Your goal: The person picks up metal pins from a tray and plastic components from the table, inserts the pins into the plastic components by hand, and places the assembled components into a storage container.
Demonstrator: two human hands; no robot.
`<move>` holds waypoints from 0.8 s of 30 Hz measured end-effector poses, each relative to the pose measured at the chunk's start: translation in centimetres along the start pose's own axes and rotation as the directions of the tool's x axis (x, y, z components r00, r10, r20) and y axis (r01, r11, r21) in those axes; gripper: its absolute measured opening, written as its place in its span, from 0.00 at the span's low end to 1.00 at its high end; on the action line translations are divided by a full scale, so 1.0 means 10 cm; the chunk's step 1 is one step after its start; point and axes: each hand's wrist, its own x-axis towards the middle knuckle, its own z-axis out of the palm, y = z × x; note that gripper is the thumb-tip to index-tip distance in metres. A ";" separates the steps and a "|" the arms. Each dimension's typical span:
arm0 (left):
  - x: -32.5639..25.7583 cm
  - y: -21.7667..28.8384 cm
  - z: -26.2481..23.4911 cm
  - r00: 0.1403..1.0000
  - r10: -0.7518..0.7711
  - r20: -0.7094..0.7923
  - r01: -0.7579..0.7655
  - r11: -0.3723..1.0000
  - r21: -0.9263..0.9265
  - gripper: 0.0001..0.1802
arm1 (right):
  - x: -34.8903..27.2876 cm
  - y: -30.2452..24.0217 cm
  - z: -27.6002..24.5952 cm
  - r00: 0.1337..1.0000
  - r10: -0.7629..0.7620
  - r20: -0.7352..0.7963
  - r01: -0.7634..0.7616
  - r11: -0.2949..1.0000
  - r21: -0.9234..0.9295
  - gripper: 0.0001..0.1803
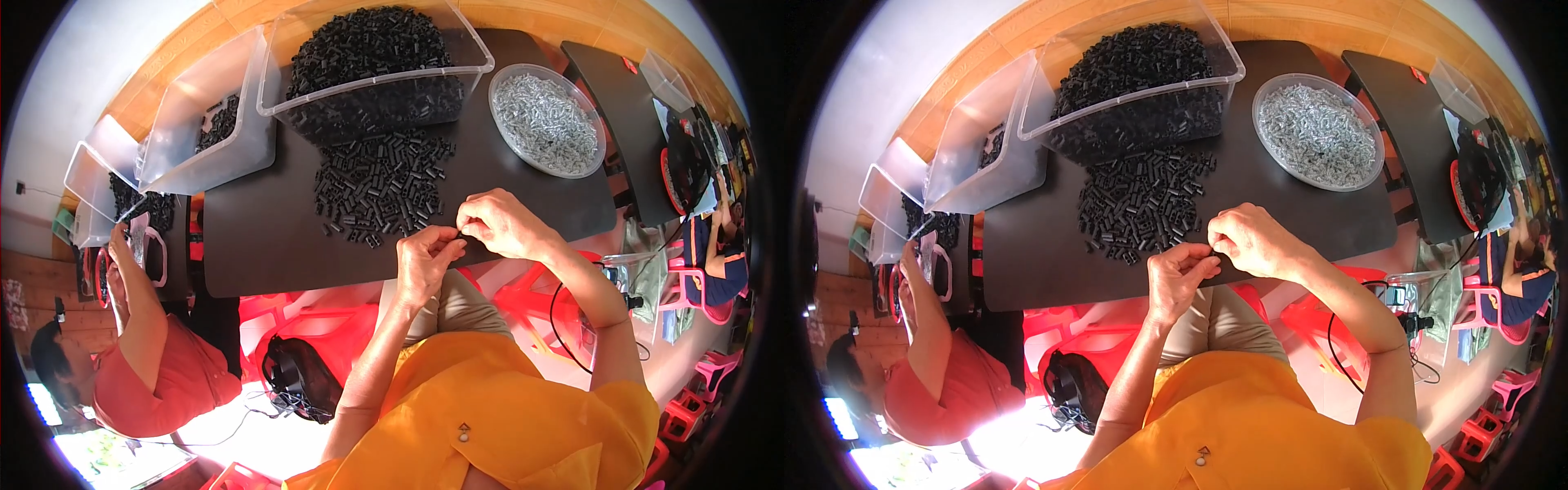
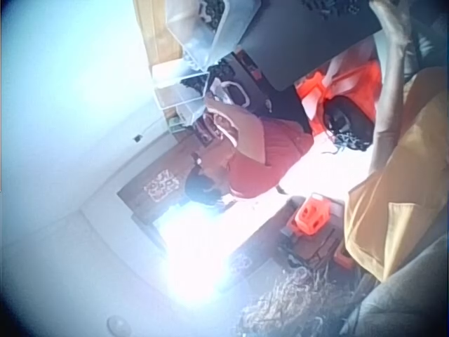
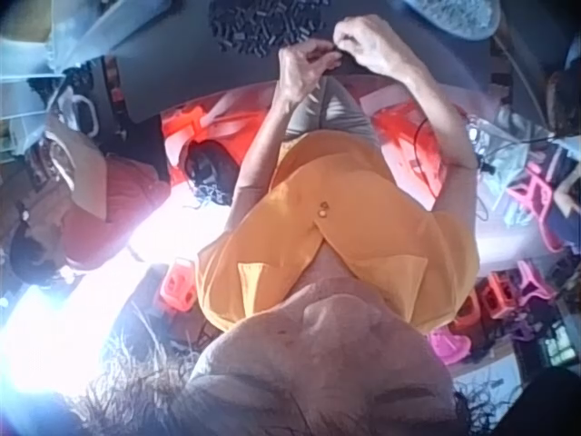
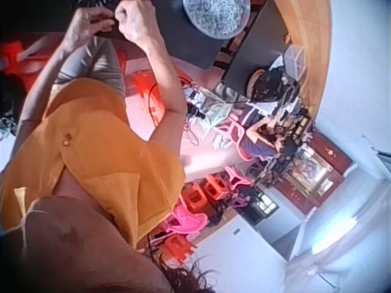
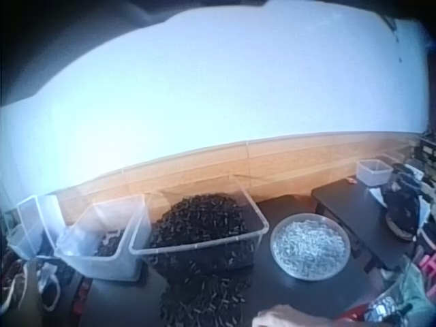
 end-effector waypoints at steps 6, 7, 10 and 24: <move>0.01 -0.01 0.00 1.000 0.000 0.012 0.000 1.000 -0.022 0.07 | -0.03 0.03 0.05 0.999 0.034 -0.014 -0.032 0.995 0.095 0.02; 0.02 -0.01 0.00 1.000 -0.006 0.007 0.006 1.000 -0.031 0.06 | -0.05 0.00 0.08 0.998 -0.005 -0.067 0.008 0.999 0.052 0.02; 0.02 -0.02 -0.01 1.000 -0.016 -0.002 0.016 0.999 -0.043 0.06 | -0.05 -0.03 0.09 0.994 -0.036 -0.101 0.036 0.999 0.002 0.04; 0.09 0.14 -0.10 0.981 -0.145 0.126 0.178 0.937 -0.301 0.08 | -0.18 0.08 0.06 0.993 0.030 -0.118 -0.001 0.972 0.233 0.15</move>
